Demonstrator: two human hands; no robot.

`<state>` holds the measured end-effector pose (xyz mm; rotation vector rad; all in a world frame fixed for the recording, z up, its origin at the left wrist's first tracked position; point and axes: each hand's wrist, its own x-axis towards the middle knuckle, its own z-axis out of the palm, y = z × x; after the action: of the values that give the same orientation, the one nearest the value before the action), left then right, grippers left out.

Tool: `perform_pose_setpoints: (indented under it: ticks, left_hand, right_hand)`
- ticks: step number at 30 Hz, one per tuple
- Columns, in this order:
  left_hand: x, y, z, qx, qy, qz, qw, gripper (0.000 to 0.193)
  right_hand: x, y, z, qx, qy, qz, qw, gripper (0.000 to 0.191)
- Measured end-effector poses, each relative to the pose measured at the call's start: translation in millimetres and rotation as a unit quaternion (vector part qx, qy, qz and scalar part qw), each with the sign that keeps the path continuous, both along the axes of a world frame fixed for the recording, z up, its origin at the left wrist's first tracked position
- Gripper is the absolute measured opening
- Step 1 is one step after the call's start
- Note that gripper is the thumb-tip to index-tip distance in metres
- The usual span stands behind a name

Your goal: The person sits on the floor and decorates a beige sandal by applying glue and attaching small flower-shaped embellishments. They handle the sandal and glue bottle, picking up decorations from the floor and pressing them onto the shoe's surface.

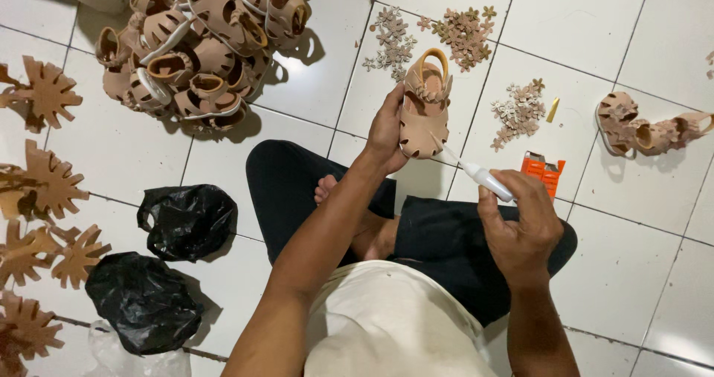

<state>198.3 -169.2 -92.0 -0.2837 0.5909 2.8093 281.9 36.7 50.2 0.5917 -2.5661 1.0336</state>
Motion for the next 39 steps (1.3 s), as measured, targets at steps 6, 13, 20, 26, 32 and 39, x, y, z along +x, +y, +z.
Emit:
perform_pose_setpoints:
  ticks: [6,13,20,26,32,39]
  left_hand:
    - [0.2,0.0,0.3,0.005,-0.024,-0.003,1.0,0.061]
    - [0.8,-0.8,1.0,0.001,-0.013,-0.01,1.0,0.063]
    - [0.7,-1.4,-1.3,-0.022,-0.021,-0.003,1.0,0.062]
    - [0.1,1.3,-5.9,0.004,-0.032,-0.008,0.999,0.061]
    - [-2.8,-0.8,-11.6,-0.005,-0.043,-0.001,0.999,0.061]
    - [1.7,-13.3,-10.1,0.008,-0.021,-0.013,1.0,0.065]
  right_hand:
    - [0.3,-0.8,-2.3,-0.012,-0.001,-0.008,1.0,0.025]
    - [0.6,-1.0,-7.3,-0.013,0.006,-0.002,1.0,0.027]
    - [0.2,1.4,-8.6,-0.01,-0.005,-0.011,1.0,0.026]
    - [-0.6,-0.3,-7.1,-0.017,-0.009,-0.01,1.0,0.026]
    - [-1.1,8.5,-24.9,-0.083,-0.037,-0.008,0.996,0.024]
    - [-38.8,24.8,-91.7,-0.309,-0.159,-0.067,0.935,0.026]
